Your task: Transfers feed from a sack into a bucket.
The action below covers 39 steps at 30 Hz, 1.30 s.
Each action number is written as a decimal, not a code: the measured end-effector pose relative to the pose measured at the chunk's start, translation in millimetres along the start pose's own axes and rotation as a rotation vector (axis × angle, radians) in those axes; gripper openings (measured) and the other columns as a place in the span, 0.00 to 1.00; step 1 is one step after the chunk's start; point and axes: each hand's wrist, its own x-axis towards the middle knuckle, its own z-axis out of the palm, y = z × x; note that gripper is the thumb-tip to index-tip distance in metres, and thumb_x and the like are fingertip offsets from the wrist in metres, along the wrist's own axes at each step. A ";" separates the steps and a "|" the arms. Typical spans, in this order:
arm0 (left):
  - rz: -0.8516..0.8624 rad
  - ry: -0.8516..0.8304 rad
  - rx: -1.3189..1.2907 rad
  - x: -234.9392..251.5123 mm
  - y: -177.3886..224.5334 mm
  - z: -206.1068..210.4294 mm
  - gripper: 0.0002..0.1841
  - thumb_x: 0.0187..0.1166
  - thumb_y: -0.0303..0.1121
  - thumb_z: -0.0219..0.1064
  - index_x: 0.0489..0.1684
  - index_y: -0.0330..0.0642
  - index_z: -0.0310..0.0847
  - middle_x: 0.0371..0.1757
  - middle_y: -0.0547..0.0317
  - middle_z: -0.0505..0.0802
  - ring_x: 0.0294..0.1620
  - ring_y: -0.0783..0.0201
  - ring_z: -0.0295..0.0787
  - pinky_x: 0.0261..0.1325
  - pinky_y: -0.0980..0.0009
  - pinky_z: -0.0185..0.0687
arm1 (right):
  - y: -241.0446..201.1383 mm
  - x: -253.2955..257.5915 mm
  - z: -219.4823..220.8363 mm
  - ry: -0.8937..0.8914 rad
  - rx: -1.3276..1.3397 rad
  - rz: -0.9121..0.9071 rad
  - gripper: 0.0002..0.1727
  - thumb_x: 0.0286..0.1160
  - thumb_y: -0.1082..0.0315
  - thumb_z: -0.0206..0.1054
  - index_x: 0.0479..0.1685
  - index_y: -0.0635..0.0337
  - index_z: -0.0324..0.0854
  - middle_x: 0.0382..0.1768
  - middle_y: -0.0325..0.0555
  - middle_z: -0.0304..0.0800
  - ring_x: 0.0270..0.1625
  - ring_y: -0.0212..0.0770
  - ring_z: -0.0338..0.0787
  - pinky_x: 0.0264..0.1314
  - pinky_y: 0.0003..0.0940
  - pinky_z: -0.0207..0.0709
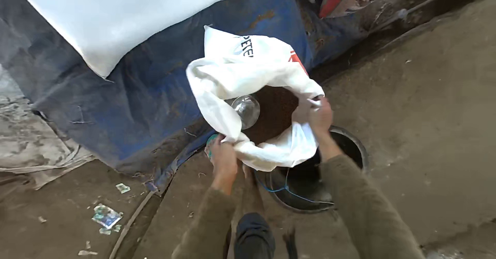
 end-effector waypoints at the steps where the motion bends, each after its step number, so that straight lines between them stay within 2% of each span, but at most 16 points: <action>1: -0.073 -0.070 -0.191 9.3 -8.6 -23.4 0.15 0.90 0.26 0.43 0.61 0.35 0.75 0.46 0.52 0.90 0.45 0.63 0.90 0.48 0.61 0.89 | 5.7 21.0 -13.6 -0.041 0.191 0.076 0.21 0.80 0.68 0.62 0.72 0.58 0.81 0.65 0.68 0.86 0.68 0.67 0.85 0.68 0.70 0.75; 6: -0.498 -0.260 -0.492 34.4 -45.2 -84.6 0.29 0.93 0.51 0.29 0.43 0.47 0.78 0.35 0.54 0.94 0.34 0.60 0.94 0.35 0.62 0.91 | 8.0 58.0 -43.3 -0.307 0.772 0.480 0.18 0.89 0.56 0.52 0.52 0.57 0.83 0.39 0.46 0.87 0.37 0.41 0.87 0.39 0.44 0.82; 8: -0.462 -0.207 -0.448 36.3 -36.4 -77.6 0.30 0.93 0.53 0.28 0.48 0.47 0.76 0.37 0.53 0.93 0.36 0.58 0.93 0.37 0.59 0.90 | 6.6 57.7 -42.1 -0.242 0.752 0.481 0.16 0.88 0.58 0.54 0.54 0.57 0.84 0.42 0.48 0.88 0.41 0.43 0.88 0.43 0.46 0.82; 10: -0.196 -0.128 -0.335 25.8 -18.4 -81.3 0.21 0.92 0.43 0.34 0.68 0.46 0.68 0.50 0.52 0.91 0.45 0.57 0.92 0.44 0.56 0.90 | 5.3 44.6 -45.2 -0.060 0.623 0.312 0.17 0.80 0.65 0.61 0.65 0.58 0.82 0.54 0.54 0.89 0.54 0.48 0.88 0.54 0.51 0.81; 12: 0.250 -0.137 -0.021 17.3 -3.2 -100.5 0.38 0.78 0.39 0.52 0.89 0.37 0.41 0.74 0.52 0.78 0.67 0.66 0.81 0.64 0.63 0.85 | -1.9 11.4 -64.1 0.148 0.430 0.126 0.37 0.71 0.61 0.71 0.81 0.66 0.66 0.74 0.71 0.74 0.76 0.65 0.75 0.76 0.60 0.72; 13: 0.482 -0.064 0.152 11.2 8.2 -104.7 0.46 0.71 0.41 0.62 0.88 0.29 0.40 0.80 0.45 0.70 0.76 0.66 0.71 0.73 0.66 0.76 | -9.0 -12.7 -69.7 0.269 0.366 0.057 0.44 0.68 0.56 0.73 0.82 0.73 0.62 0.78 0.79 0.65 0.81 0.73 0.68 0.81 0.62 0.66; 15: 0.959 0.091 0.544 -1.9 41.1 -93.9 0.46 0.70 0.51 0.75 0.78 0.23 0.57 0.81 0.26 0.64 0.86 0.48 0.58 0.85 0.54 0.58 | -27.6 -67.6 -60.1 0.431 0.340 0.019 0.50 0.65 0.51 0.75 0.77 0.84 0.60 0.77 0.90 0.60 0.80 0.83 0.62 0.83 0.67 0.60; 18: 1.241 0.111 1.026 4.0 83.0 -29.9 0.44 0.61 0.54 0.81 0.81 0.53 0.71 0.86 0.25 0.62 0.88 0.22 0.47 0.81 0.20 0.35 | -70.8 -125.5 -15.5 0.378 0.393 0.286 0.63 0.53 0.38 0.82 0.80 0.80 0.60 0.80 0.88 0.57 0.80 0.86 0.62 0.75 0.76 0.62; 21: 1.166 -0.038 1.319 48.3 107.7 28.8 0.49 0.58 0.38 0.83 0.89 0.67 0.64 0.91 0.34 0.60 0.88 0.16 0.42 0.70 0.07 0.30 | -95.6 -126.3 25.1 0.204 0.512 0.578 0.76 0.39 0.40 0.90 0.92 0.65 0.46 0.87 0.79 0.48 0.85 0.80 0.57 0.78 0.75 0.62; 23: 1.006 -0.175 1.406 77.3 132.1 49.9 0.38 0.65 0.26 0.77 0.82 0.56 0.73 0.80 0.30 0.74 0.81 0.17 0.60 0.65 0.10 0.52 | -90.4 -118.4 48.0 0.183 0.741 0.706 0.68 0.45 0.66 0.91 0.91 0.64 0.44 0.83 0.77 0.56 0.80 0.72 0.67 0.75 0.64 0.72; 25: 0.833 -0.309 1.303 100.9 168.7 59.7 0.21 0.74 0.24 0.69 0.67 0.36 0.81 0.62 0.27 0.85 0.65 0.25 0.81 0.58 0.25 0.75 | -66.0 -116.6 71.7 0.183 1.006 0.773 0.50 0.62 0.82 0.74 0.87 0.62 0.47 0.75 0.70 0.70 0.70 0.61 0.81 0.64 0.57 0.82; 27: 0.670 -0.349 0.989 118.5 200.9 61.2 0.11 0.79 0.27 0.65 0.52 0.29 0.85 0.50 0.32 0.91 0.54 0.37 0.89 0.56 0.35 0.79 | -26.0 -127.0 85.0 0.107 1.167 0.849 0.28 0.82 0.78 0.59 0.82 0.62 0.62 0.63 0.63 0.82 0.58 0.53 0.87 0.56 0.54 0.84; 29: 0.384 -0.339 0.678 134.4 212.0 60.2 0.09 0.77 0.28 0.60 0.47 0.37 0.84 0.40 0.52 0.91 0.39 0.61 0.89 0.43 0.57 0.87 | 26.8 -146.1 94.1 -0.014 1.334 0.898 0.21 0.93 0.65 0.47 0.80 0.57 0.64 0.57 0.54 0.84 0.52 0.46 0.87 0.53 0.49 0.84; 33: -0.057 -0.308 0.314 163.5 201.7 56.3 0.19 0.90 0.46 0.44 0.55 0.46 0.79 0.44 0.57 0.90 0.42 0.62 0.89 0.44 0.58 0.87 | 77.7 -144.3 81.4 -0.108 1.233 0.882 0.18 0.93 0.68 0.43 0.75 0.57 0.67 0.55 0.52 0.85 0.51 0.44 0.88 0.51 0.48 0.85; 36: 0.160 -0.200 0.314 159.9 179.8 51.7 0.18 0.89 0.43 0.50 0.66 0.44 0.75 0.52 0.52 0.89 0.50 0.58 0.89 0.51 0.54 0.86 | 71.6 -145.1 50.7 0.059 0.700 0.596 0.27 0.73 0.76 0.63 0.74 0.70 0.69 0.64 0.65 0.80 0.62 0.54 0.83 0.62 0.52 0.80; 39: 0.632 -0.006 0.563 106.8 164.3 19.2 0.45 0.75 0.46 0.72 0.87 0.31 0.52 0.78 0.28 0.74 0.74 0.40 0.76 0.72 0.45 0.76 | 32.8 -151.8 14.0 0.345 0.393 0.080 0.29 0.62 0.71 0.66 0.64 0.82 0.72 0.68 0.81 0.73 0.70 0.70 0.76 0.70 0.58 0.74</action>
